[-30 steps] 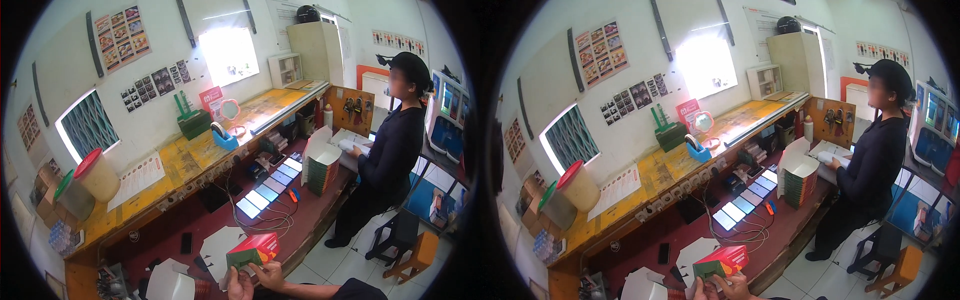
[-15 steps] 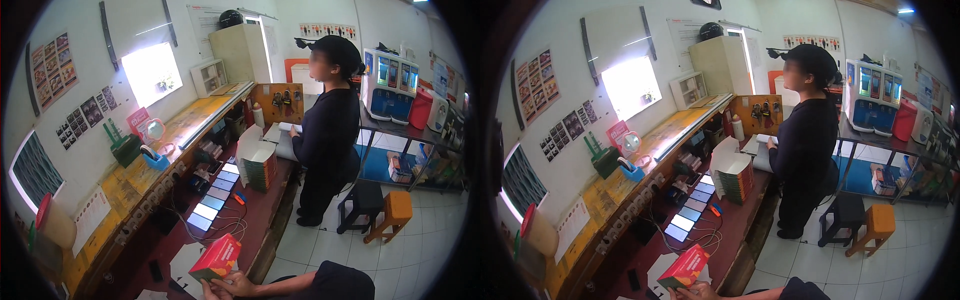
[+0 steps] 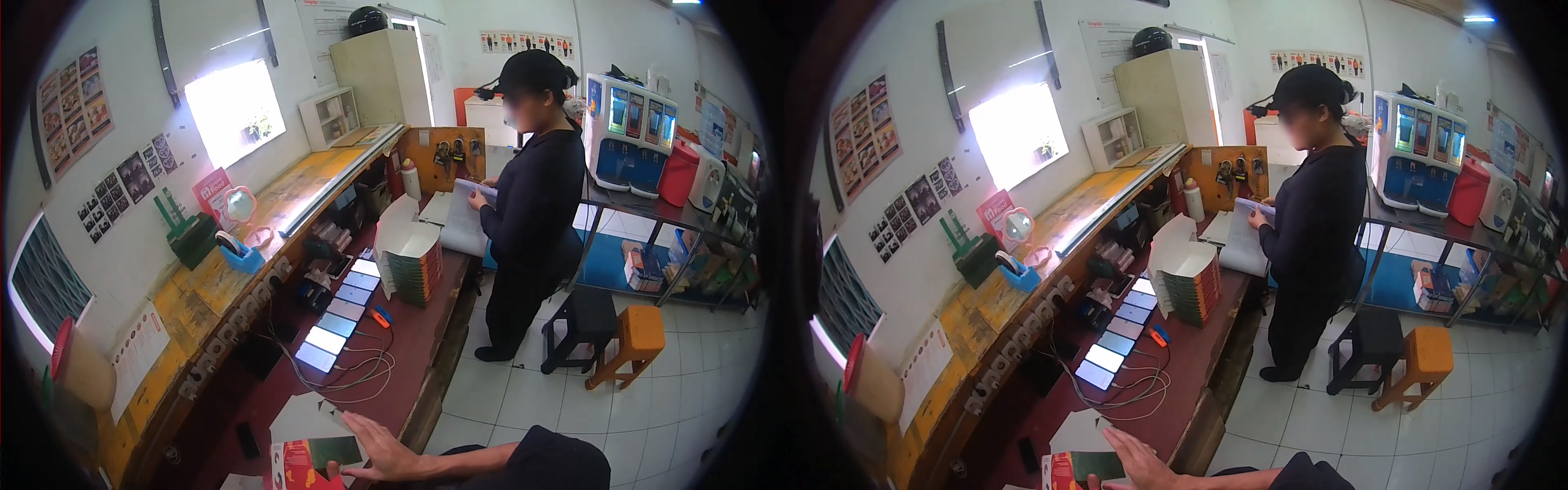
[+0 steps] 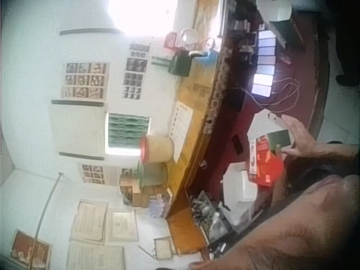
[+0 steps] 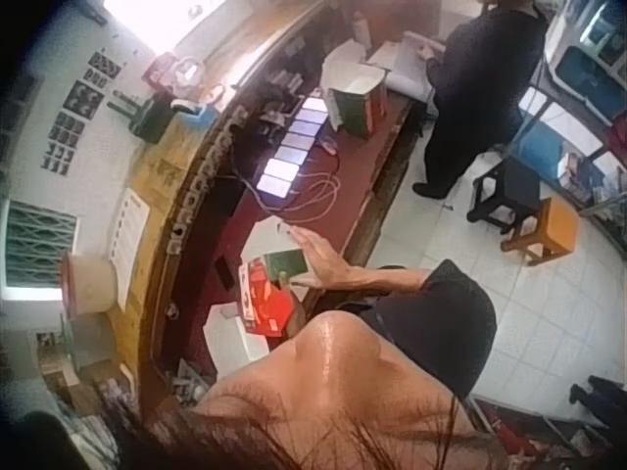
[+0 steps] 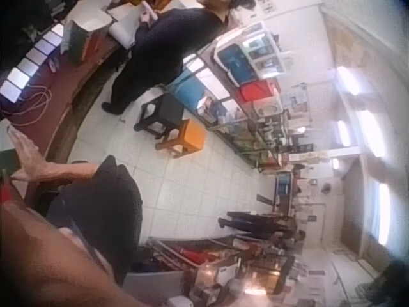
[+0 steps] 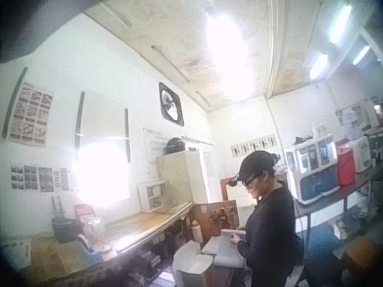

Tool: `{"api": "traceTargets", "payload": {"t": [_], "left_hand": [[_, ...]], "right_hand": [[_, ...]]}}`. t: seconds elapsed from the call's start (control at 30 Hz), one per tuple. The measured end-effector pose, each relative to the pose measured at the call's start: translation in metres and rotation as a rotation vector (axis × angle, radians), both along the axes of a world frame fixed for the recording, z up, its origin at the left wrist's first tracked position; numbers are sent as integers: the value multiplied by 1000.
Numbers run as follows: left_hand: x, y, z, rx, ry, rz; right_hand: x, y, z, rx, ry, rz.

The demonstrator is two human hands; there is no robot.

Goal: The person is folding and assembling cardboard boxes for food packaging in a kitchen or storage area.

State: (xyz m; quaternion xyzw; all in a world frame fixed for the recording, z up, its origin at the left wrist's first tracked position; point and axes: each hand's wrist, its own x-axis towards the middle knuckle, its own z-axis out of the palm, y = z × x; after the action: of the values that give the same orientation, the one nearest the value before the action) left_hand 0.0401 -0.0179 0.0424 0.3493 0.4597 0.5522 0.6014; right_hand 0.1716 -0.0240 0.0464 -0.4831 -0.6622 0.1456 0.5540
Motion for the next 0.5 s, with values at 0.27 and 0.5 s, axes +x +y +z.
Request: {"api": "traceTargets", "payload": {"t": [0.27,0.5], "left_hand": [[-33,-4,-26,284,529,-44],[-77,-35,-48,473,946,-69]], "right_hand": [[1,-9,-9,-446,-24,355],[14,30,-58,-872,530,296]]}}
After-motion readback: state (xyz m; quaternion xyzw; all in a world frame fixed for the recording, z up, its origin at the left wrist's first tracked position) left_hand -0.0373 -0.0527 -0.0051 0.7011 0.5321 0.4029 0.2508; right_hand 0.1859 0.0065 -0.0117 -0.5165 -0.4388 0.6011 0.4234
